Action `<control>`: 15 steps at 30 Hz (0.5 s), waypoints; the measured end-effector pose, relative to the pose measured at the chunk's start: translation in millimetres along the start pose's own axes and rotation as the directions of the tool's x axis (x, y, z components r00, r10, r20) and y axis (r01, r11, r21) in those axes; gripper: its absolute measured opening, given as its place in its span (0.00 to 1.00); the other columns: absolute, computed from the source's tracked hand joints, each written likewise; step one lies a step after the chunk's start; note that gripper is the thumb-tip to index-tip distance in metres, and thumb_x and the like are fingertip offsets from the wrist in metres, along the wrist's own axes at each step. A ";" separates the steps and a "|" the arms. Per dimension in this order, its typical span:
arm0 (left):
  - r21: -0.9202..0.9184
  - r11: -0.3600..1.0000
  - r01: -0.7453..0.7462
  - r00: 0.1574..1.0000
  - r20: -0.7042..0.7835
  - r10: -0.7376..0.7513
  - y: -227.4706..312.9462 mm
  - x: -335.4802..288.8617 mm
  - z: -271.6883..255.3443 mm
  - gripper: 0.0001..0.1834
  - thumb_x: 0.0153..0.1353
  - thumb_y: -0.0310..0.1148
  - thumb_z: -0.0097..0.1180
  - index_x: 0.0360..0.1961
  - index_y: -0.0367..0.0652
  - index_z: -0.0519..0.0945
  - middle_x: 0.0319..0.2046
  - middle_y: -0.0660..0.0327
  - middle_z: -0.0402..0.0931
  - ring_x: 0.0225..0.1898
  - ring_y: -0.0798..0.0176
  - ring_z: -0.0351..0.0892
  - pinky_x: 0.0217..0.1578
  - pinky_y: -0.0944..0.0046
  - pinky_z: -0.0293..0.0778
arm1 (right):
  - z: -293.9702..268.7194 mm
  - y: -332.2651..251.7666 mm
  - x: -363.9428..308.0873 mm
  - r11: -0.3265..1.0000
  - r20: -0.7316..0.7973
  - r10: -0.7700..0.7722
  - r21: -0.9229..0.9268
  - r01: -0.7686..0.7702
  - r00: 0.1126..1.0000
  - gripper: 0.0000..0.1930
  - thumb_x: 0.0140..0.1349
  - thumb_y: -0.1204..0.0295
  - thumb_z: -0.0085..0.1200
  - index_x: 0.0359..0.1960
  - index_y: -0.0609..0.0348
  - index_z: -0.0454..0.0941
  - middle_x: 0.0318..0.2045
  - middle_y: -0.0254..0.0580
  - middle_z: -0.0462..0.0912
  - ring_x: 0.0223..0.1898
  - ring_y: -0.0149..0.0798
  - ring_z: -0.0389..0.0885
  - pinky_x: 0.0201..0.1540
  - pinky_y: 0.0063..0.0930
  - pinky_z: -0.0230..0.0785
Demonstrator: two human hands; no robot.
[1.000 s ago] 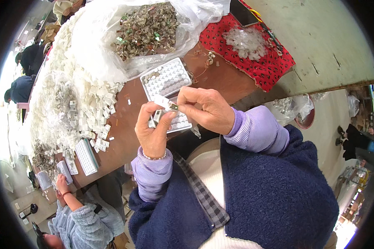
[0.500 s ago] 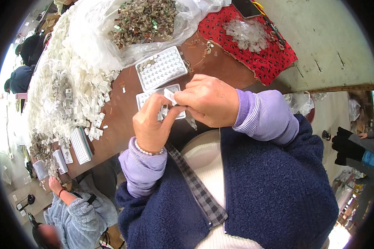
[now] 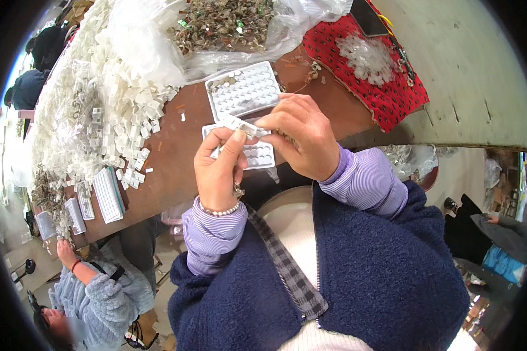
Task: The person repeatedly picks small white plastic housings and metal components from a table, inserts the metal parts into the housings, and places the assembled units into a white tray. The person also uses a lighter to briefly heat the components during assembly.
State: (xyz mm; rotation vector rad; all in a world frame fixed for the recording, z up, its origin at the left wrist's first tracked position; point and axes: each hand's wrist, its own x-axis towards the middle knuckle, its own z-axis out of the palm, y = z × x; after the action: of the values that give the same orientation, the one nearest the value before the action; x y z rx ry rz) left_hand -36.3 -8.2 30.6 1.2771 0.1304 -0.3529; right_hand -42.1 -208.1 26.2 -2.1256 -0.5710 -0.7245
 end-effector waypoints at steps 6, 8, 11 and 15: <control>0.044 0.999 -0.030 0.999 0.017 0.029 0.8 0.2 -9.9 0.12 0.73 0.34 0.67 0.52 0.39 0.84 0.32 0.66 0.83 0.24 0.79 0.76 0.18 0.79 0.64 | 12.0 -1.0 25.2 0.990 0.148 -0.131 -0.038 0.138 0.980 0.08 0.55 0.75 0.70 0.32 0.57 0.81 0.32 0.38 0.81 0.39 0.46 0.84 0.60 0.50 0.76; -0.004 1.000 -0.019 1.000 -0.022 0.018 2.9 7.2 -15.9 0.13 0.73 0.33 0.66 0.54 0.38 0.84 0.35 0.65 0.83 0.24 0.79 0.76 0.18 0.79 0.64 | 23.3 3.5 32.8 0.992 0.156 -0.119 -0.028 0.124 0.981 0.09 0.55 0.75 0.70 0.32 0.57 0.80 0.32 0.39 0.81 0.39 0.47 0.84 0.59 0.49 0.76; -0.114 0.992 -0.047 0.996 -0.074 0.039 9.1 23.3 -28.4 0.14 0.75 0.36 0.64 0.54 0.39 0.84 0.42 0.59 0.89 0.26 0.81 0.76 0.18 0.79 0.64 | 33.7 35.0 53.9 0.988 0.126 0.092 0.112 -0.106 0.988 0.09 0.59 0.77 0.70 0.41 0.58 0.88 0.34 0.42 0.84 0.39 0.48 0.85 0.45 0.40 0.77; -0.213 0.977 -0.023 0.991 -0.133 -0.006 11.1 34.7 -35.4 0.15 0.76 0.38 0.63 0.55 0.40 0.83 0.47 0.55 0.90 0.27 0.80 0.76 0.19 0.80 0.65 | 55.7 74.5 75.5 0.990 0.163 0.135 -0.066 -0.126 0.977 0.07 0.60 0.76 0.69 0.40 0.58 0.91 0.32 0.43 0.83 0.37 0.47 0.85 0.41 0.37 0.78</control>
State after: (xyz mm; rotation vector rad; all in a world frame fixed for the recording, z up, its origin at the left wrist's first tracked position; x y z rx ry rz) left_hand 3.4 21.8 20.4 1.0871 0.2694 -0.2391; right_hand 75.5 -195.0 7.0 -2.2658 -0.4989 -0.4971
